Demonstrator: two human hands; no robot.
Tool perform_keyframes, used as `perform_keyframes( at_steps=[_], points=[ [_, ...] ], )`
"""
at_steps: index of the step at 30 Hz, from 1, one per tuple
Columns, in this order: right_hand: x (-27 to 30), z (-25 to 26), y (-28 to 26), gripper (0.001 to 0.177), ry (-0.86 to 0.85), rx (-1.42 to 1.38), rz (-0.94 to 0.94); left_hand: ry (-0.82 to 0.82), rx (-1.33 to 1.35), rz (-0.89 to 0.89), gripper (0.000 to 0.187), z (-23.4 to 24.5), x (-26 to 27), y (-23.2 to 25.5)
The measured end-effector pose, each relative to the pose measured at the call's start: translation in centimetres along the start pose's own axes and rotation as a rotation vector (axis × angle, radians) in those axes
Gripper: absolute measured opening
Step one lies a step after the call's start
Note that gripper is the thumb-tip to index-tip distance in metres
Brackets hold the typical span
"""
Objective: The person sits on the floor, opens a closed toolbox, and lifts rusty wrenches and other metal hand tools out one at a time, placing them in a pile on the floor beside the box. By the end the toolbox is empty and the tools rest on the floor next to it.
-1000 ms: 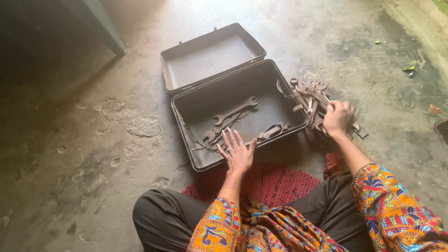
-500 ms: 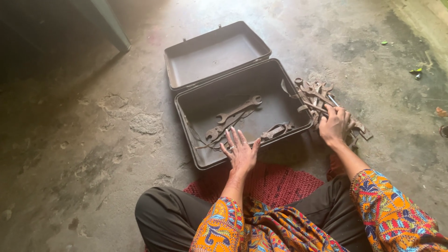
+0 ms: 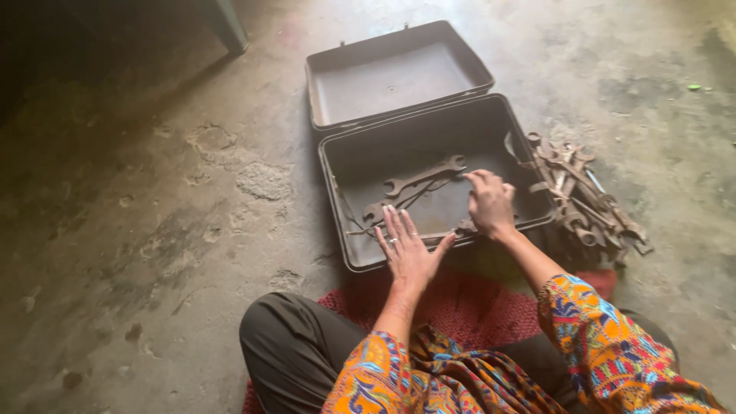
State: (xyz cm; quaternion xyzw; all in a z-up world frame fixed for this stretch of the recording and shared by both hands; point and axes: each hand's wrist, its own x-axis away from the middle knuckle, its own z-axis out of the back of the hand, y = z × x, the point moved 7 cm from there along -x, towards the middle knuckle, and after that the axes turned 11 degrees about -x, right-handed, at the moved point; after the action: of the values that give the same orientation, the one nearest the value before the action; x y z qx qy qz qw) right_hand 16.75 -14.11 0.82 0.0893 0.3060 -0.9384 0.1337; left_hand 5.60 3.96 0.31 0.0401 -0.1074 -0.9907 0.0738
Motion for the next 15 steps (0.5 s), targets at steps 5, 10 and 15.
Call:
perform_keyframes(
  at_steps=[5, 10, 15],
  points=[
    [-2.0, -7.2, 0.3, 0.059, -0.197, 0.027, 0.09, 0.055, 0.005, 0.005, 0.123, 0.6, -0.3, 0.4],
    [-4.5, -11.2, 0.7, 0.076, -0.273, 0.186, 0.178, 0.095, -0.087, 0.003, 0.123, 0.8, -0.2, 0.5],
    [-5.1, -10.1, -1.8, 0.062, -0.239, 0.291, 0.214, 0.07, -0.08, 0.029, 0.125, 1.0, -0.3, 0.5]
  ],
)
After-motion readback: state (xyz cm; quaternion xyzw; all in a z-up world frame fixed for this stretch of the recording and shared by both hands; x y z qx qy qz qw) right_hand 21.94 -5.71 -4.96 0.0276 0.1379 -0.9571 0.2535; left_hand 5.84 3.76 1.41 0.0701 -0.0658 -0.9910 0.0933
